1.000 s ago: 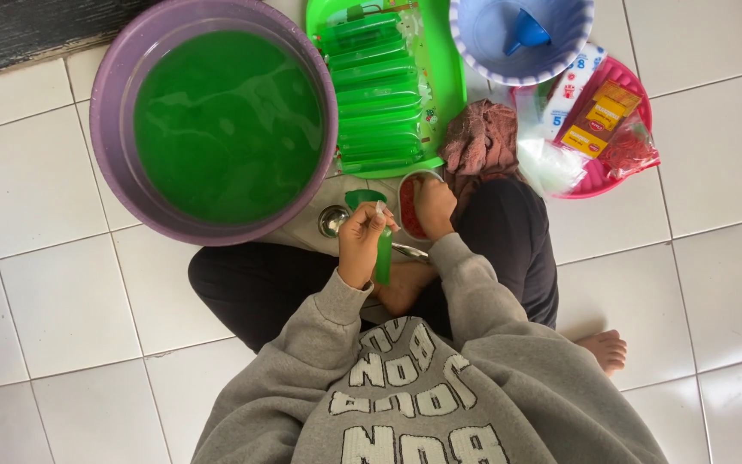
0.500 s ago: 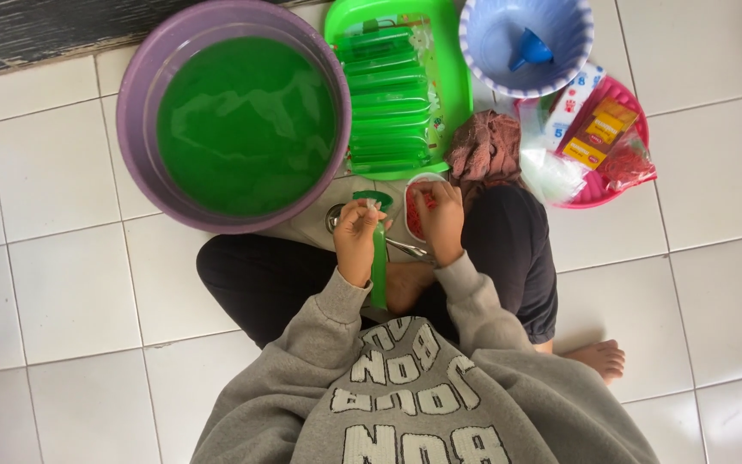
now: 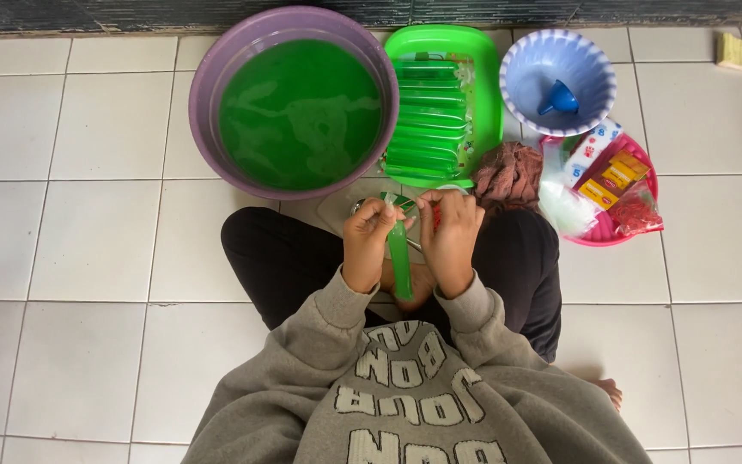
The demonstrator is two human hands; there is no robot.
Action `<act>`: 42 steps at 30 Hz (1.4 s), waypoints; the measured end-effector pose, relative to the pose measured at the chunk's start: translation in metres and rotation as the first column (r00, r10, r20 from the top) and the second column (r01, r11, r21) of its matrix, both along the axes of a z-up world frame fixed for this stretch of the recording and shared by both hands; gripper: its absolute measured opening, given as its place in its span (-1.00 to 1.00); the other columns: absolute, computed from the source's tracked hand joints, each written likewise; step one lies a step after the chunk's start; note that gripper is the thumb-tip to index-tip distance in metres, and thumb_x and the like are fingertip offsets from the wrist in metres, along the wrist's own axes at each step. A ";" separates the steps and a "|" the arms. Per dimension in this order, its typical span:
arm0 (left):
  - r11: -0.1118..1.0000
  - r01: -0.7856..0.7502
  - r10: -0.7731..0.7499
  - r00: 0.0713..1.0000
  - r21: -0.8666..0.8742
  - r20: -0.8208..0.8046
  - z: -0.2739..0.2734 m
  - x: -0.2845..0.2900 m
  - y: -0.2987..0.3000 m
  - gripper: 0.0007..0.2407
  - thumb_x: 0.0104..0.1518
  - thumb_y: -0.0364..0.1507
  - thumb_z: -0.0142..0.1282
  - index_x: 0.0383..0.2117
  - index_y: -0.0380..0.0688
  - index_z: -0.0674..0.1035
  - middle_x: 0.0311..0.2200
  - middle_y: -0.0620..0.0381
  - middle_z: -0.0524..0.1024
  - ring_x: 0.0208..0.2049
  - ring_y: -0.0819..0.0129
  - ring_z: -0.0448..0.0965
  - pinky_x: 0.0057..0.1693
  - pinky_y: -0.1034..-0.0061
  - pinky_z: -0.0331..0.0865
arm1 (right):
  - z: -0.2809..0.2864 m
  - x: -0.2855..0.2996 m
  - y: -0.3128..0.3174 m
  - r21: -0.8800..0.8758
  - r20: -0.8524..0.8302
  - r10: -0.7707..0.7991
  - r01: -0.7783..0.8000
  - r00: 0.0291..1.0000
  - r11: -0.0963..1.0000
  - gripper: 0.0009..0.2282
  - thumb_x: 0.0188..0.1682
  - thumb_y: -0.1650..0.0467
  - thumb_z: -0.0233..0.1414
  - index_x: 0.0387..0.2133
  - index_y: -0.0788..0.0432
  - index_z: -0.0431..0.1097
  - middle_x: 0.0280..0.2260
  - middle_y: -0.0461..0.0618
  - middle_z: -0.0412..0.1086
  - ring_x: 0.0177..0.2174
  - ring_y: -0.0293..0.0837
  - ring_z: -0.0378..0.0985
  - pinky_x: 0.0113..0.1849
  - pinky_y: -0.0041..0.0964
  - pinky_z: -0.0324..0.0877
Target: The person scoops a green liquid into small plastic sleeves using a ladle and a funnel, then ties each sleeve closed with a rubber band.
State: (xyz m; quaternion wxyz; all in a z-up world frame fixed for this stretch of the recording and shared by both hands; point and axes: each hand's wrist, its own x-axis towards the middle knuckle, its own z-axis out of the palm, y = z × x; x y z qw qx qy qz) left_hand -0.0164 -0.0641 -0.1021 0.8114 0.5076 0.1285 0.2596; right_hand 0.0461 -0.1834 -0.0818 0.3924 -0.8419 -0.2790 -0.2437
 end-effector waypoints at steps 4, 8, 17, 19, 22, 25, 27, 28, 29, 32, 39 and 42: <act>0.997 0.050 -0.046 0.997 -0.053 0.067 0.043 -0.016 -0.013 -0.77 0.30 -0.45 0.10 -0.50 -0.36 0.51 -0.47 -0.12 0.48 -0.25 0.12 0.62 -0.11 -0.24 0.52 | -0.040 0.021 0.005 -0.063 0.096 -0.037 0.043 0.995 0.997 -0.89 0.00 0.49 0.16 -0.37 0.07 0.34 -0.34 -0.18 0.39 -0.33 -0.06 0.36 -0.24 -0.20 0.14; 0.997 0.064 -0.064 0.998 -0.035 -0.004 0.055 -0.025 -0.020 -0.79 0.27 -0.46 0.16 -0.41 -0.47 0.61 -0.47 0.09 0.30 -0.31 0.40 0.53 -0.17 -0.06 0.60 | -0.048 0.043 0.003 -0.109 0.169 -0.280 0.300 0.945 0.948 -0.90 -0.01 0.48 0.08 -0.32 0.13 0.27 -0.48 -0.03 0.35 -0.47 0.01 0.45 -0.39 -0.14 0.32; 0.983 -0.066 0.083 0.991 0.170 -0.101 0.048 -0.008 -0.016 -0.84 0.24 -0.41 0.21 -0.35 -0.29 0.70 -0.63 0.11 0.49 -0.50 0.56 0.52 -0.34 0.40 0.63 | 0.035 0.029 -0.005 0.683 -0.507 0.478 -0.004 0.717 0.730 -0.75 0.27 0.40 -0.26 -0.28 0.26 0.34 -0.64 0.02 0.35 -0.68 -0.17 0.45 -0.60 -0.35 0.41; 0.951 -0.071 0.108 0.988 0.300 -0.110 0.041 -0.005 -0.012 -0.86 0.22 -0.39 0.26 -0.39 -0.19 0.73 -0.71 0.15 0.49 -0.52 0.63 0.45 -0.43 0.57 0.57 | 0.053 0.021 -0.010 0.756 -0.546 0.612 0.022 0.573 0.654 -0.77 0.26 0.41 -0.20 -0.23 0.33 0.37 -0.58 0.07 0.41 -0.59 -0.14 0.58 -0.54 -0.29 0.59; 0.880 -0.066 0.131 0.985 0.470 -0.107 0.052 -0.002 -0.009 -0.86 0.21 -0.36 0.26 -0.47 -0.08 0.72 -0.76 0.15 0.51 -0.61 0.70 0.40 -0.48 0.66 0.40 | 0.051 0.008 -0.020 0.816 -0.504 0.691 0.023 0.518 0.578 -0.80 0.21 0.40 -0.09 -0.23 0.37 0.35 -0.52 0.12 0.39 -0.51 -0.07 0.62 -0.45 -0.20 0.66; 0.790 -0.106 0.182 0.981 0.604 -0.066 0.063 0.004 -0.005 -0.82 0.22 -0.41 0.23 -0.57 -0.06 0.67 -0.84 0.10 0.44 -0.70 0.59 0.45 -0.51 0.68 0.32 | 0.040 -0.027 -0.023 0.866 -0.485 0.729 0.147 0.483 0.479 -0.83 0.20 0.42 -0.11 -0.19 0.35 0.32 -0.37 0.07 0.37 -0.32 -0.08 0.61 -0.24 -0.23 0.61; 0.766 -0.136 0.176 0.984 0.628 -0.002 0.072 0.012 -0.003 -0.85 0.17 -0.40 0.27 -0.58 -0.03 0.64 -0.79 0.15 0.48 -0.66 0.64 0.38 -0.47 0.62 0.35 | 0.035 -0.060 -0.018 0.851 -0.261 0.903 0.523 0.343 0.048 -0.87 0.13 0.51 0.01 -0.12 0.36 0.36 -0.25 0.01 0.45 -0.26 -0.18 0.60 -0.14 -0.41 0.60; 0.765 -0.139 0.179 0.984 0.628 -0.001 0.084 0.009 -0.006 -0.85 0.17 -0.40 0.27 -0.58 -0.03 0.64 -0.79 0.15 0.48 -0.66 0.64 0.38 -0.47 0.62 0.35 | 0.032 -0.077 -0.014 0.852 -0.260 0.904 0.521 0.340 0.049 -0.87 0.13 0.51 0.01 -0.12 0.36 0.36 -0.25 0.01 0.45 -0.26 -0.18 0.60 -0.14 -0.41 0.60; 0.740 -0.059 0.047 0.998 0.670 0.036 0.096 0.008 -0.007 -0.87 0.19 -0.46 0.21 -0.54 -0.10 0.61 -0.68 0.15 0.52 -0.64 0.58 0.40 -0.46 0.62 0.32 | 0.030 -0.091 -0.009 0.688 0.066 0.978 0.701 0.196 -0.187 -0.94 0.13 0.51 -0.02 -0.18 0.23 0.37 -0.33 -0.12 0.35 -0.35 -0.29 0.43 -0.24 -0.49 0.46; 0.759 0.068 -0.141 0.988 0.647 0.061 0.127 0.000 -0.007 -0.86 0.22 -0.45 0.18 -0.52 -0.10 0.59 -0.65 0.20 0.51 -0.57 0.61 0.34 -0.42 0.65 0.30 | -0.018 -0.111 0.010 0.436 0.530 0.847 0.844 0.039 -0.312 -0.94 0.14 0.43 -0.01 -0.24 0.07 0.43 -0.43 -0.34 0.31 -0.49 -0.46 0.29 -0.37 -0.60 0.34; 0.714 0.095 -0.331 0.919 0.693 0.215 0.191 -0.035 -0.014 -0.82 0.10 -0.42 0.27 -0.63 -0.12 0.56 -0.73 0.17 0.38 -0.71 0.41 0.32 -0.44 0.63 0.30 | -0.106 0.019 0.076 0.622 0.702 0.395 0.241 -0.592 -0.745 -0.74 0.10 0.31 -0.03 -0.56 0.13 0.42 -0.51 0.00 0.32 -0.50 0.00 0.50 -0.43 -0.09 0.56; 0.734 -0.004 -0.115 0.985 0.679 0.131 0.167 -0.032 -0.003 -0.82 0.16 -0.39 0.24 -0.60 -0.08 0.62 -0.81 0.23 0.31 -0.74 0.53 0.14 -0.48 0.61 0.23 | 0.007 0.064 0.020 0.788 0.437 0.882 -0.397 -0.175 -0.469 -0.62 0.23 0.21 -0.25 -0.55 0.11 0.24 -0.58 -0.09 0.13 -0.53 -0.17 0.25 -0.52 -0.18 0.54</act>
